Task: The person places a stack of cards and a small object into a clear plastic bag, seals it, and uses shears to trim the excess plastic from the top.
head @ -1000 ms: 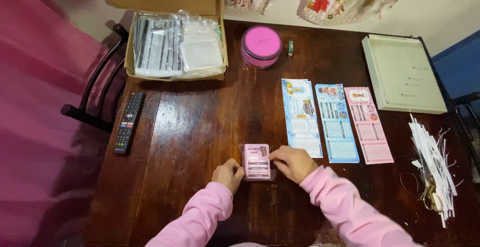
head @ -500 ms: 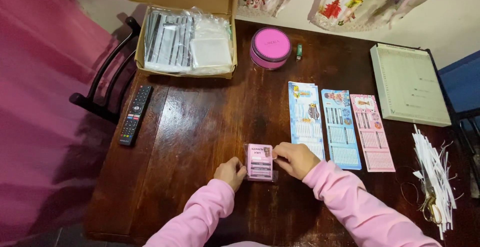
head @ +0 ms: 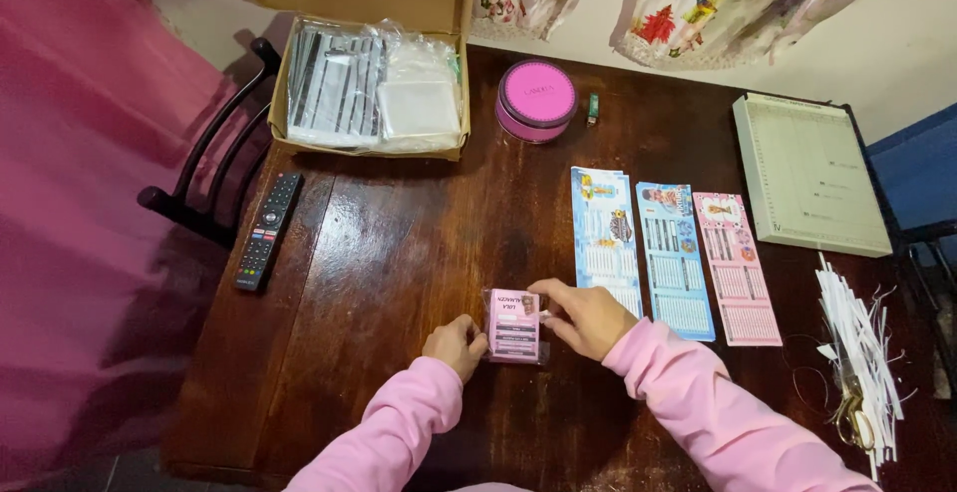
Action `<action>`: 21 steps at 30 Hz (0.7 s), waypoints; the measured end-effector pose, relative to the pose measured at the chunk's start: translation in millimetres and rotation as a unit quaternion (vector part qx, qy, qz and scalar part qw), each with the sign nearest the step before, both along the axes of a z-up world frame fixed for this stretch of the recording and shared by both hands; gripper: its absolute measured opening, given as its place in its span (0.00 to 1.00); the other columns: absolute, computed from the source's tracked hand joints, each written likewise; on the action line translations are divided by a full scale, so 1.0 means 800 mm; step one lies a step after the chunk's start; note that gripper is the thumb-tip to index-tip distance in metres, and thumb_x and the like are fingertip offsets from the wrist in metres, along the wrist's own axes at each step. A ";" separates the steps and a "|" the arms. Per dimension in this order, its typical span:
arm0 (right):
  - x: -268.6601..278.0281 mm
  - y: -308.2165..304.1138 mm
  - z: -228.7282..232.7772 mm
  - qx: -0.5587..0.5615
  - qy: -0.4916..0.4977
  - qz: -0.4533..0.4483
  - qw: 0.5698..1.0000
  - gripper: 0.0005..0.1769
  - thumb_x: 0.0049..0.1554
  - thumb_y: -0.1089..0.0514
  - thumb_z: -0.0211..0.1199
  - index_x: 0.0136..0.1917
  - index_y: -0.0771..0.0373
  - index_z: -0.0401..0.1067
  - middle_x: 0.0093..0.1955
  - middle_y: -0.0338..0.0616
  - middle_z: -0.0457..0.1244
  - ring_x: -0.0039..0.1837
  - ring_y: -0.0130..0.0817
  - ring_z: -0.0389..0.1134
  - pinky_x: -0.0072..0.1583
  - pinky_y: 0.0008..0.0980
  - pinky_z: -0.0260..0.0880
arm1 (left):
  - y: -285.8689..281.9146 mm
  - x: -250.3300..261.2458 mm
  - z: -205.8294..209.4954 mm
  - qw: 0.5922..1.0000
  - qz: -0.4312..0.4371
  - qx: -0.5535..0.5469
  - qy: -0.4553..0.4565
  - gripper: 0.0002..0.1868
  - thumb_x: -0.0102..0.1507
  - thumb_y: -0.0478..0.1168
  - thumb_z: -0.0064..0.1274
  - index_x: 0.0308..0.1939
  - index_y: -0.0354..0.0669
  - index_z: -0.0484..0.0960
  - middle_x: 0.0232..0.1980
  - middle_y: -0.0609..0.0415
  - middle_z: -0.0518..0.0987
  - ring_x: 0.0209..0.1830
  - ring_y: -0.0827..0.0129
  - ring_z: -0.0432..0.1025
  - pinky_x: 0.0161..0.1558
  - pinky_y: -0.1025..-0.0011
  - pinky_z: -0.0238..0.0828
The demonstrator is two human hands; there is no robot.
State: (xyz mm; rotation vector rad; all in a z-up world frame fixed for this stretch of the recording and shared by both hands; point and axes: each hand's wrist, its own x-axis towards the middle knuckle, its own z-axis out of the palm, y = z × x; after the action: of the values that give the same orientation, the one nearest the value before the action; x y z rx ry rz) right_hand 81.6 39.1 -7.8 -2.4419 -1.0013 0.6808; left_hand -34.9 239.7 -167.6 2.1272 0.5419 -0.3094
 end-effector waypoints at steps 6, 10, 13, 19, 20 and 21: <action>0.011 -0.014 -0.024 0.124 -0.112 0.074 0.983 0.08 0.52 0.61 0.68 0.46 0.57 0.73 0.44 0.44 0.68 0.46 0.48 0.72 0.46 0.39 0.71 | 0.000 0.001 -0.007 1.000 -0.005 -0.001 -0.001 0.12 0.59 0.49 0.58 0.35 0.45 0.82 0.36 0.41 0.84 0.41 0.44 0.78 0.46 0.53 0.74; 0.008 -0.001 -0.008 0.069 -0.069 0.048 0.994 0.08 0.51 0.62 0.68 0.44 0.59 0.71 0.49 0.46 0.65 0.43 0.46 0.71 0.45 0.39 0.71 | 0.001 0.001 0.002 1.000 -0.003 0.013 -0.009 0.12 0.59 0.50 0.58 0.35 0.45 0.82 0.37 0.41 0.84 0.41 0.43 0.78 0.46 0.52 0.74; 0.011 0.002 -0.019 0.041 -0.069 0.054 0.995 0.07 0.53 0.62 0.68 0.45 0.60 0.72 0.44 0.45 0.66 0.45 0.47 0.70 0.46 0.40 0.71 | 0.002 0.000 0.008 1.000 -0.006 -0.009 -0.004 0.13 0.60 0.50 0.57 0.35 0.45 0.82 0.36 0.41 0.84 0.41 0.44 0.78 0.46 0.52 0.74; 0.015 0.020 -0.025 0.007 -0.050 0.127 0.991 0.08 0.52 0.62 0.67 0.47 0.54 0.78 0.45 0.42 0.68 0.44 0.45 0.72 0.46 0.39 0.73 | 0.003 0.001 0.005 1.000 -0.012 0.003 0.005 0.13 0.59 0.50 0.57 0.36 0.46 0.82 0.37 0.40 0.83 0.41 0.44 0.78 0.47 0.52 0.74; 0.016 0.022 -0.032 0.008 -0.065 0.164 0.984 0.08 0.51 0.63 0.67 0.45 0.54 0.79 0.48 0.43 0.69 0.44 0.47 0.72 0.46 0.42 0.72 | 0.002 0.000 0.004 1.000 -0.011 0.003 0.000 0.13 0.59 0.50 0.57 0.36 0.46 0.82 0.36 0.41 0.84 0.40 0.44 0.78 0.47 0.52 0.74; 0.018 0.024 -0.040 0.008 -0.079 0.202 0.976 0.08 0.49 0.63 0.67 0.43 0.55 0.79 0.50 0.43 0.69 0.45 0.49 0.71 0.45 0.44 0.71 | 0.002 0.000 0.003 1.000 -0.010 0.002 -0.005 0.13 0.59 0.50 0.57 0.35 0.46 0.82 0.36 0.42 0.84 0.40 0.44 0.78 0.46 0.52 0.74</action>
State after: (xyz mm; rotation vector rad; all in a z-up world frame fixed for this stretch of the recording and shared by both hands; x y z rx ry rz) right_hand 96.0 58.2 -39.6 -2.3266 -1.5854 0.6052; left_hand -35.1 241.3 -165.4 2.1378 0.5159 -0.3083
